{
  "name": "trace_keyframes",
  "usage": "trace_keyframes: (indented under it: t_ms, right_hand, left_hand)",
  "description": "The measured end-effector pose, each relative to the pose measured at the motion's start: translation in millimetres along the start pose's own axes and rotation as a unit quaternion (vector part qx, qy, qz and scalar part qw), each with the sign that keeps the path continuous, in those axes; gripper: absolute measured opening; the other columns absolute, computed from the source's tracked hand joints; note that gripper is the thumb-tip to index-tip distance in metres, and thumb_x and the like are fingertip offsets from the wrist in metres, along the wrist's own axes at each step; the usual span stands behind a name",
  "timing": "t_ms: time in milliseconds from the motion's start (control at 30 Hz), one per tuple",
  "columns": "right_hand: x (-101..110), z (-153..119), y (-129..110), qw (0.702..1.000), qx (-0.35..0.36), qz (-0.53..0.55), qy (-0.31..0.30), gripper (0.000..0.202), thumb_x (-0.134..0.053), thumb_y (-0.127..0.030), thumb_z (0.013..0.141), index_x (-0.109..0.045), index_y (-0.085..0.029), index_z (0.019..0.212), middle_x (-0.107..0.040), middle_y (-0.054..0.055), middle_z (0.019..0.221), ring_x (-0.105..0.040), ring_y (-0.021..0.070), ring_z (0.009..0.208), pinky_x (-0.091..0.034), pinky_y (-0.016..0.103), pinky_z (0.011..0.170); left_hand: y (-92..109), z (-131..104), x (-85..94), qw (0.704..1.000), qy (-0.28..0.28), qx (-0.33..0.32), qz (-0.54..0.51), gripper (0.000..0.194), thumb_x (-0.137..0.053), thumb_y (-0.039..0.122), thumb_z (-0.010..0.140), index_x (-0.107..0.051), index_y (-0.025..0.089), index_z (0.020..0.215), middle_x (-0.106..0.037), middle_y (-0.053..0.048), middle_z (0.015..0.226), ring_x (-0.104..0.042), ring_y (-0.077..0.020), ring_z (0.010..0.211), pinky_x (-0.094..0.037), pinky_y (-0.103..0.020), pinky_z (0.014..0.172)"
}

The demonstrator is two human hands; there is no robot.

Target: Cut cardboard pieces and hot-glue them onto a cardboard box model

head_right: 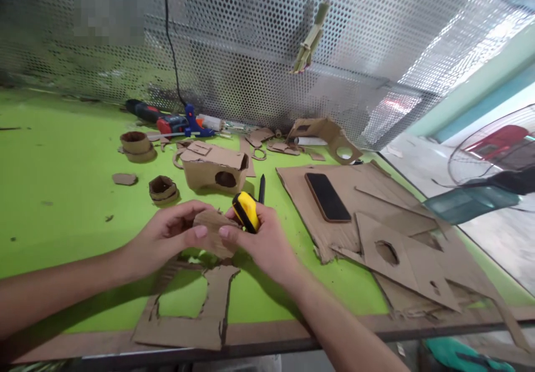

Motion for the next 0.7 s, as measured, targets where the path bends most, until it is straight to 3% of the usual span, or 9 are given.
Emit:
trace_keyframes:
  t_ms: [100,200,300,400,500,533,600,700]
  right_hand:
    - [-4,1,1,1.000,0.001,0.003,-0.011,0.041,-0.099,-0.043,0.070,-0.077,-0.018,0.096,-0.072,0.003,0.087,-0.065,0.0213,0.082,-0.055,0.038,0.077]
    - [-3,2,1,1.000,0.013,-0.009,-0.001,0.040,-0.097,-0.042,0.073,-0.081,-0.019,0.103,-0.076,0.006,0.096,-0.069,0.0244,0.090,-0.056,0.042,0.085]
    - [0,0,1,0.998,0.042,-0.025,0.047,0.036,-0.094,-0.047,0.080,-0.081,-0.022,0.102,-0.074,0.005,0.091,-0.063,0.0207,0.078,-0.052,0.038,0.072]
    - [3,-4,1,0.985,0.127,0.035,0.111,0.031,-0.086,-0.056,0.092,-0.077,-0.027,0.091,-0.069,0.004,0.086,-0.059,0.0200,0.074,-0.048,0.035,0.064]
    - [8,-7,4,0.950,0.251,0.063,0.175,0.036,-0.075,-0.058,0.103,-0.077,-0.028,0.084,-0.069,0.006,0.095,-0.064,0.0225,0.093,-0.054,0.037,0.081]
    - [9,-8,6,0.941,0.274,0.055,0.190,0.040,-0.070,-0.060,0.106,-0.079,-0.027,0.086,-0.068,0.005,0.094,-0.063,0.0213,0.089,-0.054,0.036,0.079]
    - [10,-9,12,0.935,0.288,0.053,0.200,0.046,-0.060,-0.064,0.110,-0.083,-0.027,0.096,-0.064,0.003,0.088,-0.057,0.0158,0.069,-0.048,0.030,0.060]
    - [11,-12,19,0.941,0.306,0.071,0.128,0.044,-0.060,-0.067,0.110,-0.084,-0.031,0.121,-0.066,0.002,0.094,-0.055,0.0107,0.056,-0.043,0.026,0.045]
  left_hand:
    - [-2,2,0.5,0.999,0.017,0.021,0.019,0.030,-0.082,0.046,0.099,-0.081,0.017,0.097,-0.077,-0.006,0.088,-0.071,-0.0197,0.078,-0.057,-0.028,0.065]
    - [-3,5,5.6,0.998,0.053,0.033,0.016,0.032,-0.084,0.047,0.096,-0.079,0.016,0.094,-0.078,-0.007,0.088,-0.074,-0.0219,0.081,-0.061,-0.031,0.067]
    - [-4,6,9.6,0.996,0.075,0.046,0.019,0.030,-0.083,0.047,0.095,-0.079,0.017,0.095,-0.079,-0.008,0.091,-0.075,-0.0239,0.083,-0.064,-0.034,0.067]
    - [-5,4,10.8,0.993,0.091,0.060,0.042,0.027,-0.079,0.045,0.095,-0.078,0.018,0.094,-0.079,-0.009,0.094,-0.076,-0.0257,0.088,-0.064,-0.035,0.066]
    - [-7,1,10.4,0.991,0.096,0.069,0.061,0.026,-0.076,0.044,0.097,-0.075,0.019,0.092,-0.078,-0.008,0.097,-0.076,-0.0261,0.092,-0.066,-0.036,0.069]
    - [-8,1,10.2,0.991,0.094,0.073,0.065,0.026,-0.075,0.045,0.098,-0.075,0.019,0.092,-0.078,-0.008,0.099,-0.077,-0.0266,0.093,-0.066,-0.037,0.070]
    - [-9,1,9.8,0.991,0.087,0.081,0.066,0.027,-0.074,0.046,0.099,-0.074,0.019,0.096,-0.079,-0.008,0.102,-0.078,-0.0280,0.097,-0.067,-0.039,0.072]
    - [-11,2,9.6,0.991,0.083,0.079,0.066,0.024,-0.075,0.044,0.100,-0.076,0.019,0.102,-0.079,-0.008,0.102,-0.077,-0.0269,0.097,-0.067,-0.039,0.075]
Point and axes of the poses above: each hand's wrist, its own z-axis towards the middle knuckle, its own x-axis out of the back of the hand, y = z × x, the point moved 1 cm from there along z, towards the middle knuckle
